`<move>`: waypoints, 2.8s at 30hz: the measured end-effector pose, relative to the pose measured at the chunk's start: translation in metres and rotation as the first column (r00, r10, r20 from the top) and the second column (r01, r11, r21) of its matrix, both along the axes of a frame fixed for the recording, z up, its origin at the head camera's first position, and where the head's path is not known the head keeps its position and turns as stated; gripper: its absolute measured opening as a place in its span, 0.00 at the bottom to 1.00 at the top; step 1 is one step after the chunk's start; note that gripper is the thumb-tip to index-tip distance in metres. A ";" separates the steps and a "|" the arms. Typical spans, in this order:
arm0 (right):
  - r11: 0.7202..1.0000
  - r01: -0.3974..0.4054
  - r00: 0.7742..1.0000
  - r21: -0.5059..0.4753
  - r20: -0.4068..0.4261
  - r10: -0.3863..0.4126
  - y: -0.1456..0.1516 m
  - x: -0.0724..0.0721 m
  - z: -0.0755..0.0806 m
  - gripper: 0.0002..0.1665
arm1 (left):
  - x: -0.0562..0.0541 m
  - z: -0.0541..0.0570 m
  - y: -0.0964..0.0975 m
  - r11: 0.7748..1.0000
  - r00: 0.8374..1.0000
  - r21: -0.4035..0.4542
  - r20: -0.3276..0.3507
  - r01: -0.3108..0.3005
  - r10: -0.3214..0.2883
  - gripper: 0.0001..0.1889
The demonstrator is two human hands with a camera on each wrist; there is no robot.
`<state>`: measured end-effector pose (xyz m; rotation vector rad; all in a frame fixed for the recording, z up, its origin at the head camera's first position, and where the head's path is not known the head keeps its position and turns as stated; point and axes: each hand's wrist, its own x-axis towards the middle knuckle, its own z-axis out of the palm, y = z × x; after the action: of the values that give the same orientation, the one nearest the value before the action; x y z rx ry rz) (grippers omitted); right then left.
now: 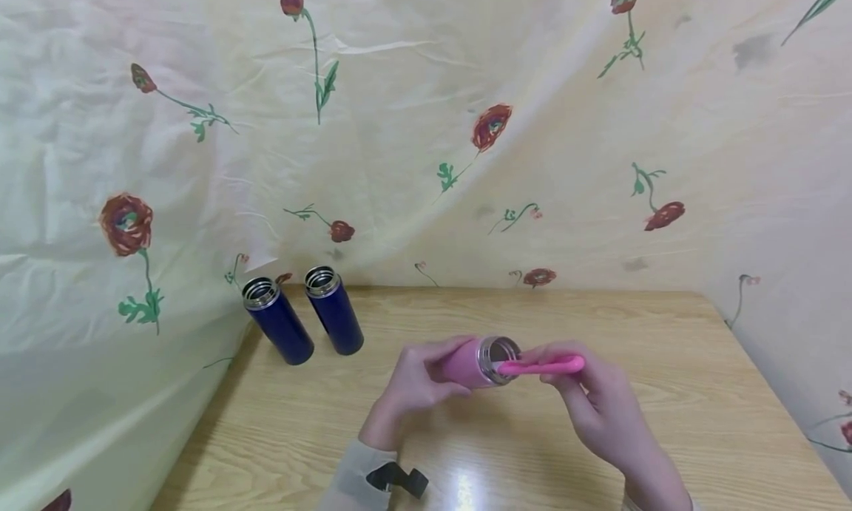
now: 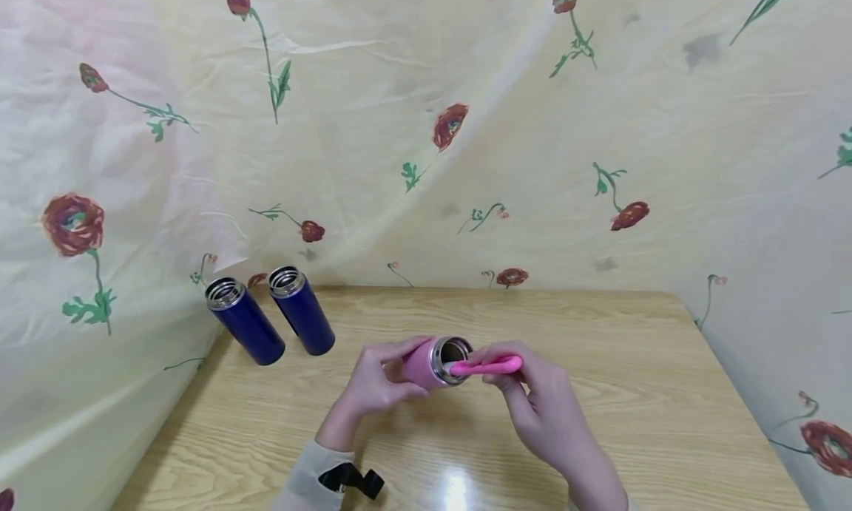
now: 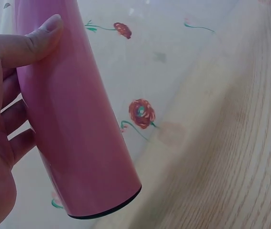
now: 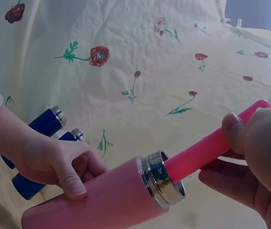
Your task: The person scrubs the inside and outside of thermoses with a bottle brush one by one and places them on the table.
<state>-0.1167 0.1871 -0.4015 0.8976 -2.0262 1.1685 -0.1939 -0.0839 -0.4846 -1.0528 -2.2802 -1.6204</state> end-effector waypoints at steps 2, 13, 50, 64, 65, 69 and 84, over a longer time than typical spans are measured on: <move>1.000 0.015 1.000 -0.006 -0.006 -0.015 0.000 -0.001 0.000 0.25 | -0.001 -0.001 0.000 1.000 1.000 0.000 -0.010 0.000 0.000 0.42; 0.974 -0.028 0.998 -0.224 -0.064 0.014 0.002 0.004 0.005 0.06 | -0.002 -0.003 -0.002 0.998 0.998 -0.015 0.020 -0.056 0.057 0.41; 0.532 -0.045 0.998 -0.846 -0.056 -0.005 0.015 0.023 0.031 0.14 | -0.011 -0.006 -0.012 0.991 0.986 -0.034 -0.107 -0.131 0.127 0.42; 0.526 -0.653 0.757 -0.545 -0.498 0.423 0.008 0.012 0.043 0.07 | -0.007 -0.003 -0.022 0.999 0.998 -0.020 0.061 -0.027 0.028 0.41; 0.525 -0.686 0.727 -0.504 -0.503 0.467 0.008 0.011 0.044 0.06 | -0.007 -0.003 -0.022 1.000 0.997 -0.018 0.070 -0.007 0.009 0.41; 0.516 -0.769 0.639 -0.378 -0.492 0.591 0.012 0.007 0.042 0.05 | -0.006 -0.003 -0.024 0.998 0.994 -0.013 0.093 0.066 -0.065 0.41; 0.558 -0.761 0.649 -0.332 -0.391 0.652 0.020 0.002 0.036 0.04 | -0.006 0.001 -0.024 0.988 0.985 -0.032 0.083 0.153 -0.150 0.40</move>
<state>-0.1152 0.2068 -0.3654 1.5741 -1.0627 1.7882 -0.1998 -0.1078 -0.4838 -1.2192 -2.3429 -1.7107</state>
